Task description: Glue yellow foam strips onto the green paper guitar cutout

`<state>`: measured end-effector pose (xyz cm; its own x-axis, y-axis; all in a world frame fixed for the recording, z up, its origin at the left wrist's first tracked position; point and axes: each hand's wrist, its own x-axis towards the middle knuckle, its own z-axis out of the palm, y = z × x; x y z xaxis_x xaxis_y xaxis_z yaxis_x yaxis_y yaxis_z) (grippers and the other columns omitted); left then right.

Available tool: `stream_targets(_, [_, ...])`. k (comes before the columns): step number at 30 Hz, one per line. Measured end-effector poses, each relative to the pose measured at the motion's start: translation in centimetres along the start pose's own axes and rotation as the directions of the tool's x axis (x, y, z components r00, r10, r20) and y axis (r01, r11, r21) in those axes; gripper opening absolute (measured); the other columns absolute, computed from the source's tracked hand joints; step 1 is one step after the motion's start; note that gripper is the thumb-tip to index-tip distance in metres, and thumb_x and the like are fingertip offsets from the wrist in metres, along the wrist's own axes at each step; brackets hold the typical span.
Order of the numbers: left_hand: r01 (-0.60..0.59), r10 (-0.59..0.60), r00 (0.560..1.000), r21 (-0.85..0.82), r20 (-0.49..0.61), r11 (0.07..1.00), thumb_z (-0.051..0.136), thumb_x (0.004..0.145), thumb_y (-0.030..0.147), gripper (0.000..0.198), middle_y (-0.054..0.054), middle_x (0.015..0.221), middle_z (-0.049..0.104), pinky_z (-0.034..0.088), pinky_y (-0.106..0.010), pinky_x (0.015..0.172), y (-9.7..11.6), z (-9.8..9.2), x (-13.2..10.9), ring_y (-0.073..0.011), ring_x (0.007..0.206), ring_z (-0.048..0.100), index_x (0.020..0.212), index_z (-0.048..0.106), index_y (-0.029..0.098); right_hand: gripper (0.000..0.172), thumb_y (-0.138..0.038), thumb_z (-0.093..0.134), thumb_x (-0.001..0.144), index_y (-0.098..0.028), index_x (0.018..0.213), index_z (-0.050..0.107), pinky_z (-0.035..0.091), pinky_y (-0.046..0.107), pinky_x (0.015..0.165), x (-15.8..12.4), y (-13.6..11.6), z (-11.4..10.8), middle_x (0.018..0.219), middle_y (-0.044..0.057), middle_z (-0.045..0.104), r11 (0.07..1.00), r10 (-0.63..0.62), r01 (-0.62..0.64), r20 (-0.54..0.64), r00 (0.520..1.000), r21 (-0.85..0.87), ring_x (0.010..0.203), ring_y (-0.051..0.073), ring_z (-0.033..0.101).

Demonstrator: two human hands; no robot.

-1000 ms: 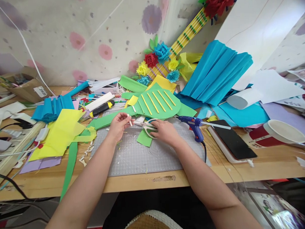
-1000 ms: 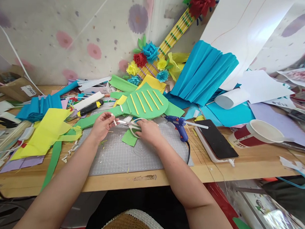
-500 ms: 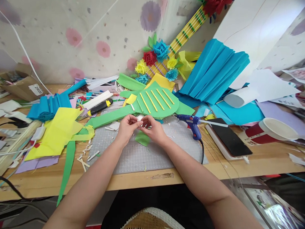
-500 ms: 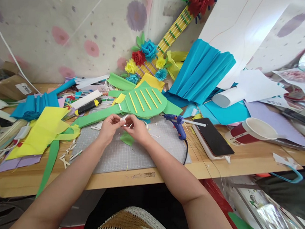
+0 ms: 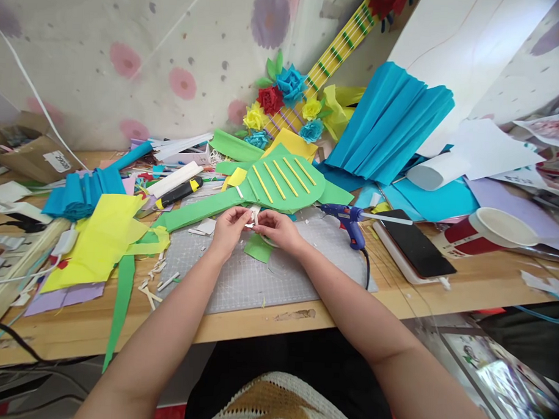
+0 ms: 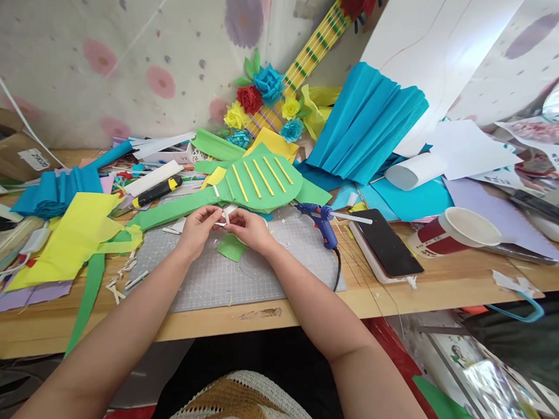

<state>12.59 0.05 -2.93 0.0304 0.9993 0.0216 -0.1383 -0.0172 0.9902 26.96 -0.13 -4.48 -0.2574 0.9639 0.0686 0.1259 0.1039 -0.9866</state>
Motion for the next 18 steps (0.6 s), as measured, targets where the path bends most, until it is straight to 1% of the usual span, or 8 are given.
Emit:
stream_targets(4, [0.02, -0.022, 0.999, 0.036, 0.042, 0.999, 0.073, 0.059, 0.043, 0.034, -0.002, 0.073, 0.067, 0.044, -0.023, 0.054, 0.0, 0.01, -0.01, -0.0109, 0.06, 0.056, 0.08, 0.068, 0.017, 0.016, -0.027, 0.057, 0.072, -0.018, 0.086, 0.056, 0.048, 0.027, 0.072, -0.11, -0.08, -0.08, 0.082, 0.001, 0.065, 0.999, -0.029, 0.028, 0.045, 0.999, 0.025, 0.074, 0.013, 0.062])
stream_targets(7, [-0.007, 0.005, 0.999, 0.056, 0.043, 0.998, 0.074, 0.057, 0.042, 0.032, -0.003, 0.073, 0.068, 0.046, -0.024, 0.056, -0.22, -0.06, 0.06, -0.012, 0.061, 0.057, 0.077, 0.069, 0.017, 0.016, -0.025, 0.051, 0.076, -0.019, 0.09, 0.058, 0.048, 0.028, 0.076, -0.3, -0.08, -0.02, 0.087, 0.002, 0.066, 0.997, -0.073, 0.075, 0.072, 0.995, -0.034, 0.078, 0.013, 0.062])
stream_targets(9, [-0.048, 0.045, 0.998, 0.076, 0.032, 0.996, 0.074, 0.058, 0.04, 0.03, -0.003, 0.072, 0.068, 0.047, -0.026, 0.061, -0.41, -0.18, 0.12, -0.0135, 0.064, 0.058, 0.076, 0.07, 0.017, 0.018, -0.027, 0.052, 0.077, -0.019, 0.092, 0.058, 0.048, 0.028, 0.077, -0.41, -0.05, 0.11, 0.09, 0.002, 0.066, 0.992, -0.087, 0.091, 0.058, 0.995, -0.082, 0.079, 0.013, 0.063])
stream_targets(11, [-0.097, 0.096, 0.995, 0.129, 0.019, 0.987, 0.074, 0.06, 0.039, 0.027, -0.003, 0.073, 0.067, 0.047, -0.027, 0.064, -0.54, -0.31, 0.15, -0.0139, 0.067, 0.058, 0.075, 0.071, 0.016, 0.021, -0.032, 0.056, 0.076, -0.019, 0.092, 0.058, 0.049, 0.028, 0.075, -0.48, -0.02, 0.25, 0.089, 0.002, 0.066, 0.991, -0.085, 0.086, 0.017, 0.996, -0.103, 0.077, 0.013, 0.063])
stream_targets(13, [-0.146, 0.145, 0.989, 0.189, 0.021, 0.971, 0.072, 0.062, 0.038, 0.024, -0.003, 0.072, 0.066, 0.045, -0.025, 0.06, -0.6, -0.42, 0.16, -0.0128, 0.064, 0.056, 0.074, 0.072, 0.017, 0.021, -0.034, 0.057, 0.075, -0.019, 0.089, 0.056, 0.05, 0.027, 0.071, -0.51, -0.01, 0.35, 0.085, 0.001, 0.066, 0.993, -0.069, 0.066, -0.024, 0.997, -0.099, 0.072, 0.013, 0.063])
stream_targets(15, [-0.176, 0.173, 0.984, 0.217, 0.034, 0.96, 0.071, 0.064, 0.037, 0.022, -0.002, 0.07, 0.064, 0.042, -0.023, 0.054, -0.64, -0.48, 0.15, -0.0114, 0.06, 0.053, 0.073, 0.073, 0.018, 0.017, -0.033, 0.056, 0.075, -0.02, 0.085, 0.054, 0.05, 0.026, 0.067, -0.5, -0.05, 0.4, 0.08, 0.0, 0.066, 0.997, -0.035, 0.033, -0.034, 0.999, -0.069, 0.07, 0.013, 0.063])
stream_targets(18, [-0.168, 0.165, 0.986, 0.232, 0.029, 0.958, 0.069, 0.065, 0.036, 0.02, -0.002, 0.069, 0.063, 0.041, -0.022, 0.05, -0.78, -0.5, 0.2, -0.0107, 0.058, 0.052, 0.073, 0.073, 0.018, 0.014, -0.031, 0.056, 0.075, -0.021, 0.083, 0.053, 0.05, 0.026, 0.065, -0.44, -0.18, 0.42, 0.078, 0.0, 0.065, 1.0, -0.01, 0.01, -0.014, 1.0, -0.006, 0.07, 0.013, 0.064])
